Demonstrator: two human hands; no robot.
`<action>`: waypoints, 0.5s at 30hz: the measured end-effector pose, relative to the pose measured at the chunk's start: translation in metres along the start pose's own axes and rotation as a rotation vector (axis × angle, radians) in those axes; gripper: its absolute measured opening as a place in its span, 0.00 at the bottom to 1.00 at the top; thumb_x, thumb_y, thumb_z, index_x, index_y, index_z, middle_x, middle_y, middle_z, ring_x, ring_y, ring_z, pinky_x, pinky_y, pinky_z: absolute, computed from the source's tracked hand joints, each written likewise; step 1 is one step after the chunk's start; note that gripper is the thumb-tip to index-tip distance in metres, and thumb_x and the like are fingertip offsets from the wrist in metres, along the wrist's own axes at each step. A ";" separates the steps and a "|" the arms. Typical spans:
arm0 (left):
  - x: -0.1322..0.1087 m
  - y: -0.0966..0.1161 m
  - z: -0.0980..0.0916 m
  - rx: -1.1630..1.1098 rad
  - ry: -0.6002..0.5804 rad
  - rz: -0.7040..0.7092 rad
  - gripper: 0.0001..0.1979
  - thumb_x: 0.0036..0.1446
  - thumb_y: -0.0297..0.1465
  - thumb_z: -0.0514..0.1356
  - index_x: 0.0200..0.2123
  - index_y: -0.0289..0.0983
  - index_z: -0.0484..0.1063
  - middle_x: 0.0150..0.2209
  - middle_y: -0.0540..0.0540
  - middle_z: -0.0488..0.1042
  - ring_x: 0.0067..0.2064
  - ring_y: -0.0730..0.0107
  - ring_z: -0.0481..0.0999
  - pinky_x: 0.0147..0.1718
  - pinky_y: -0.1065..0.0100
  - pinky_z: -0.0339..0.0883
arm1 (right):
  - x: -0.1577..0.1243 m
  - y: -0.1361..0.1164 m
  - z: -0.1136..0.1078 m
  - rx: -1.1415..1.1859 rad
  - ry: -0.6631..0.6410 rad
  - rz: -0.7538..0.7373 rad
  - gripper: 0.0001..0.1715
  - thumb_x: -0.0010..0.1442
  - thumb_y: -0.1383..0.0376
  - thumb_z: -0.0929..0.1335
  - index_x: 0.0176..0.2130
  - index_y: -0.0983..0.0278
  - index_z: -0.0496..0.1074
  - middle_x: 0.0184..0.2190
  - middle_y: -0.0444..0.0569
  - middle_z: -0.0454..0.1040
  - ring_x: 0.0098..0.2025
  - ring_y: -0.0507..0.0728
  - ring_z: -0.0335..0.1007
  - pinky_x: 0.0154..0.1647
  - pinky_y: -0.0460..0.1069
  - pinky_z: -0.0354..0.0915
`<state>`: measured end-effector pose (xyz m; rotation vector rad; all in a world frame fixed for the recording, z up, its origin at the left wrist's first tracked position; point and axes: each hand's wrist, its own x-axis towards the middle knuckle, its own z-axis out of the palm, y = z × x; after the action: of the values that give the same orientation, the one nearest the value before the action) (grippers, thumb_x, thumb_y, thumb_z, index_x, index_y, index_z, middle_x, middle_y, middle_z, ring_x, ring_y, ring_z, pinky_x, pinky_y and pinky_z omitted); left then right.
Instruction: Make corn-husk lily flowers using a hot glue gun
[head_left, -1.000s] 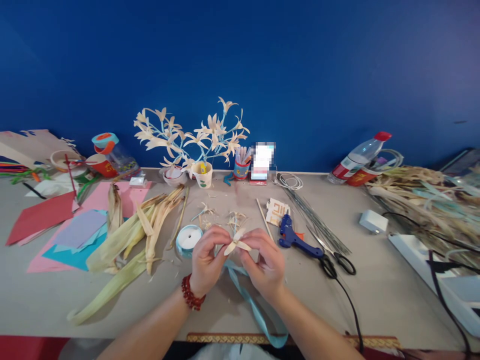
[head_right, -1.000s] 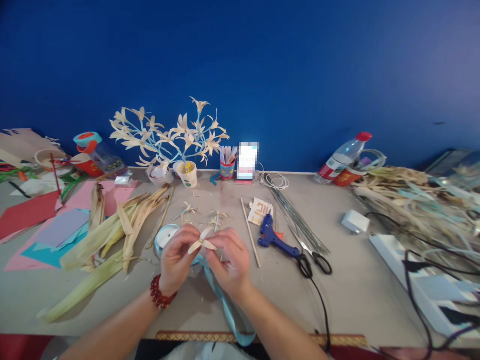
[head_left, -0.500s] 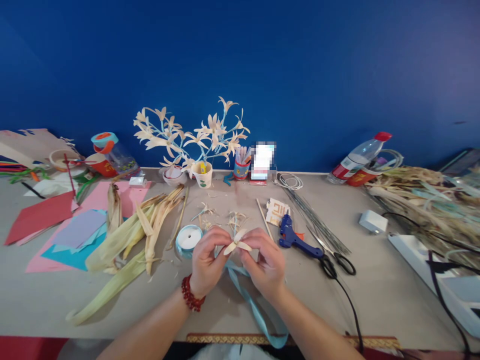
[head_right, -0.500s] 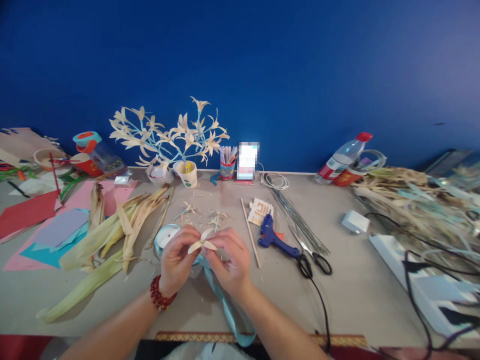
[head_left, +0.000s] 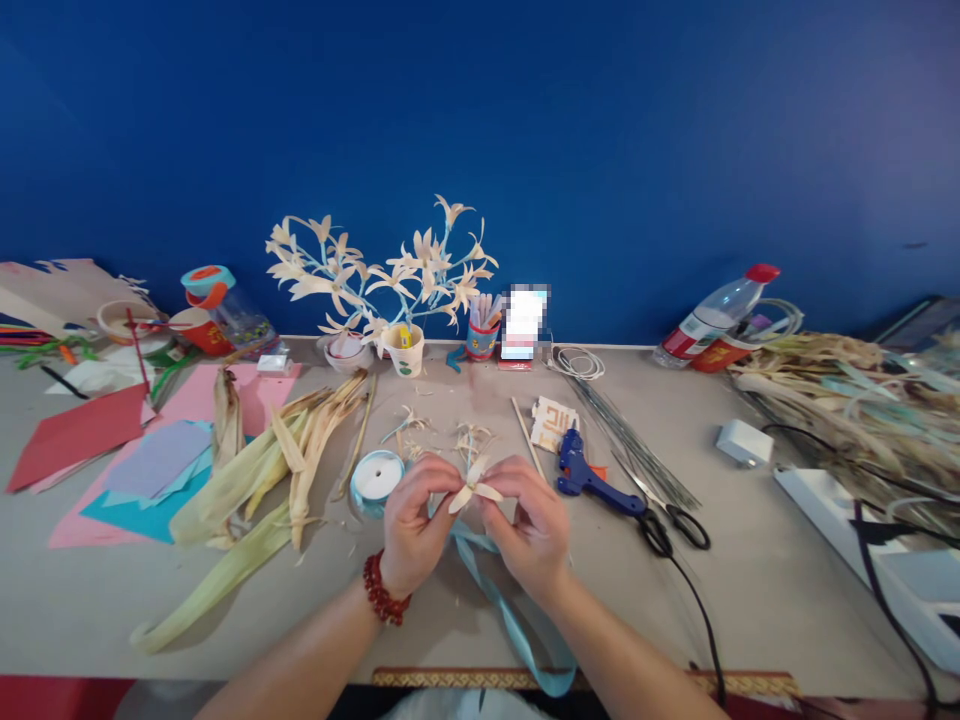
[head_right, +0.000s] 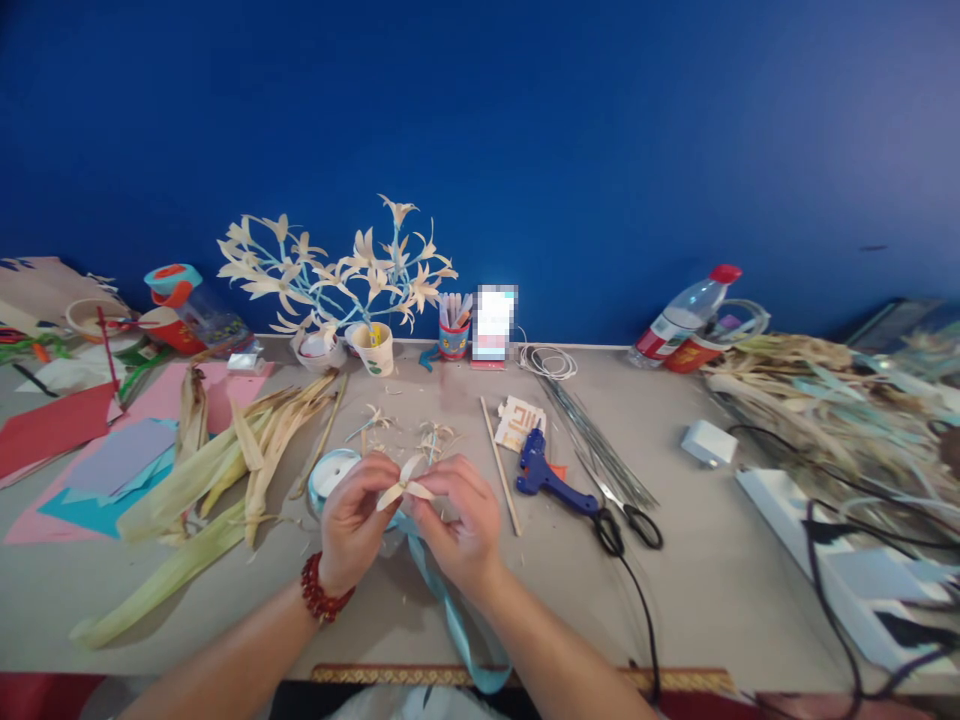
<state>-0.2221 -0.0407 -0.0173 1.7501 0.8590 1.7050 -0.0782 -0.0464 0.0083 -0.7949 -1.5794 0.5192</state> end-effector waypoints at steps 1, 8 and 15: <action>0.000 0.000 0.000 0.003 0.001 0.004 0.05 0.55 0.23 0.61 0.34 0.38 0.72 0.30 0.48 0.72 0.34 0.67 0.72 0.35 0.64 0.67 | 0.000 -0.001 0.000 -0.002 0.002 -0.002 0.05 0.58 0.71 0.69 0.34 0.61 0.74 0.28 0.48 0.73 0.32 0.56 0.71 0.33 0.51 0.67; 0.000 0.001 0.001 0.014 0.005 0.016 0.05 0.55 0.23 0.61 0.35 0.38 0.72 0.30 0.48 0.73 0.34 0.68 0.72 0.35 0.65 0.67 | 0.002 -0.002 0.000 0.003 0.001 0.009 0.06 0.57 0.72 0.69 0.34 0.61 0.73 0.28 0.47 0.73 0.32 0.56 0.70 0.33 0.51 0.67; 0.000 0.001 0.000 0.026 -0.001 0.008 0.03 0.56 0.24 0.61 0.34 0.37 0.72 0.30 0.47 0.72 0.34 0.67 0.72 0.34 0.64 0.67 | 0.001 0.000 0.000 -0.012 0.004 0.013 0.04 0.58 0.70 0.69 0.33 0.61 0.74 0.28 0.48 0.73 0.32 0.56 0.71 0.32 0.51 0.67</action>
<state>-0.2216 -0.0408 -0.0166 1.7736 0.8786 1.7055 -0.0785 -0.0459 0.0092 -0.8150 -1.5763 0.5177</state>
